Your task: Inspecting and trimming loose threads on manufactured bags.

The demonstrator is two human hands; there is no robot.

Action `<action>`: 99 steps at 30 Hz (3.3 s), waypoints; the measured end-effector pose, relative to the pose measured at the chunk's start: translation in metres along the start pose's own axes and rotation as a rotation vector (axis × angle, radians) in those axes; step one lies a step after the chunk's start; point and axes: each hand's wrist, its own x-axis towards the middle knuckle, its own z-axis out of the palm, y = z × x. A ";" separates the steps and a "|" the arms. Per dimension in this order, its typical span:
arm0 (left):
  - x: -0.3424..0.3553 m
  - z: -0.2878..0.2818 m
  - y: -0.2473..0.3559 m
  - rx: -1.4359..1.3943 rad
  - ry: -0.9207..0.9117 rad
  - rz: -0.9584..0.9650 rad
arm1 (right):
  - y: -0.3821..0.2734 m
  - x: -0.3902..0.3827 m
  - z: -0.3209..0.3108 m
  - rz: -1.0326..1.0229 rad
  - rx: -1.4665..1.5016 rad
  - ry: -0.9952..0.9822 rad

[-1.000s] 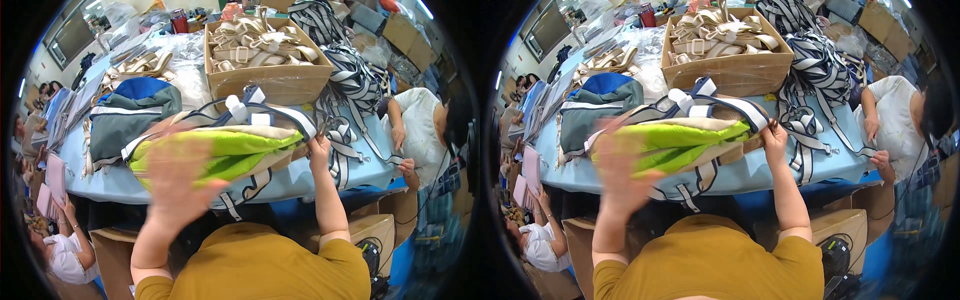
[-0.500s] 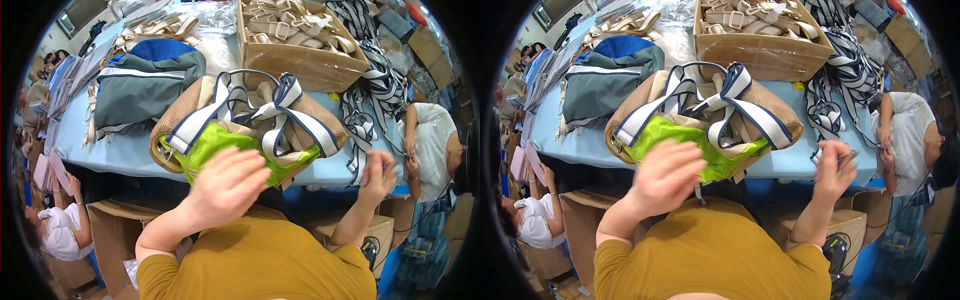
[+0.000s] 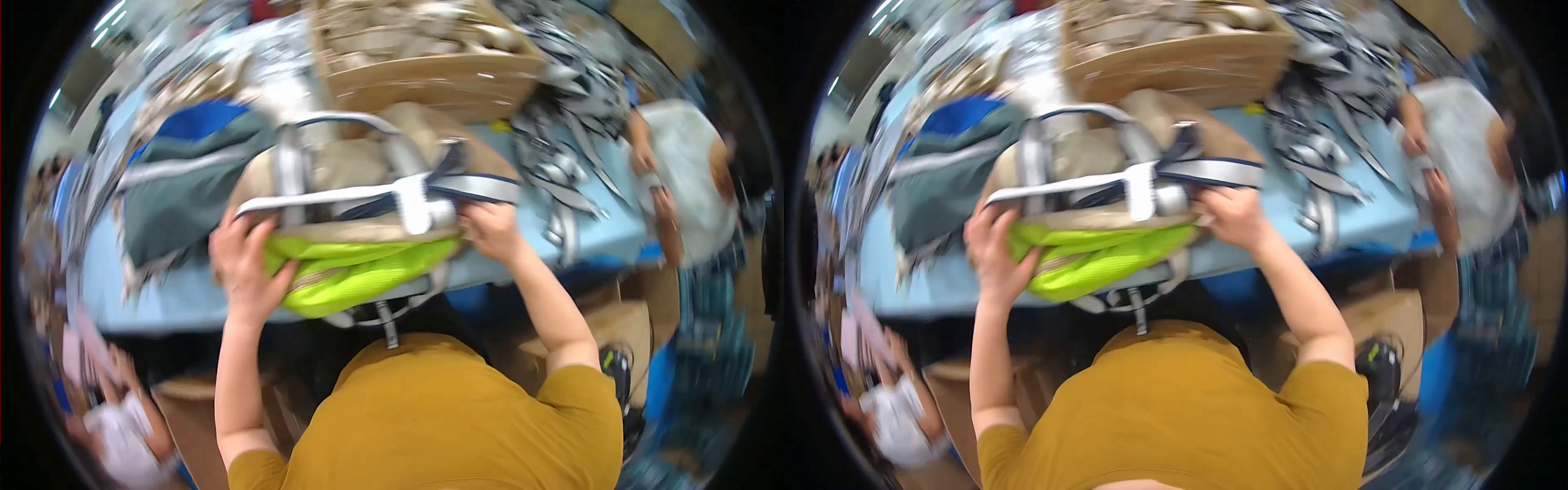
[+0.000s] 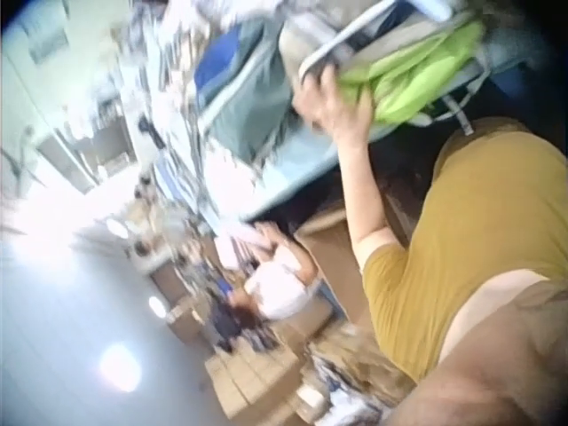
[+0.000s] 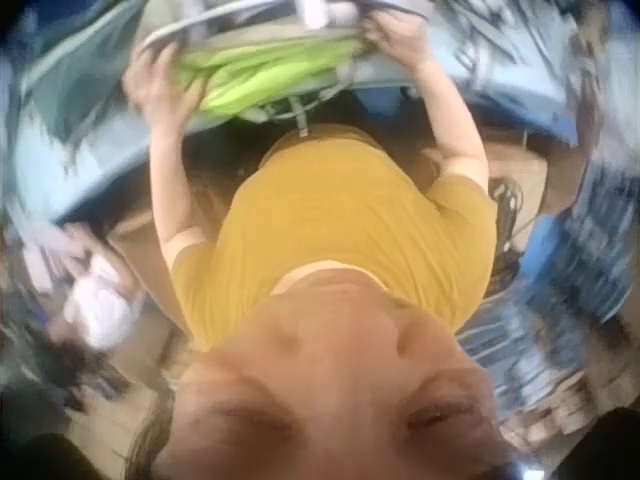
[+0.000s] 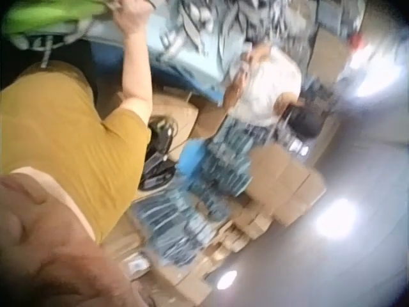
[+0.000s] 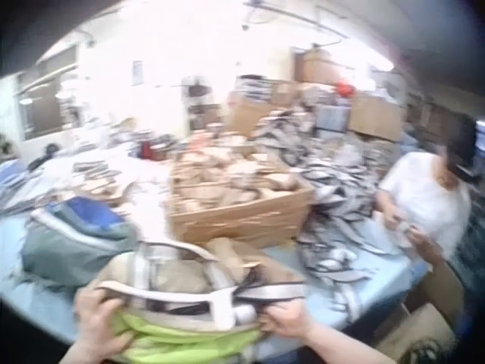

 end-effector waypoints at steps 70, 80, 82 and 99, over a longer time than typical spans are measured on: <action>0.074 -0.036 0.047 -0.104 0.002 0.104 | -0.010 0.143 -0.018 0.945 1.476 -0.509; 0.084 -0.040 0.018 -1.212 -0.472 -0.547 | -0.058 0.122 -0.024 0.219 0.275 -0.047; 0.087 -0.042 0.019 -1.268 -0.501 -0.544 | -0.066 0.120 -0.011 0.182 0.173 -0.004; 0.081 -0.036 -0.006 -1.585 -0.637 -0.704 | -0.003 0.106 0.008 0.960 2.146 -0.625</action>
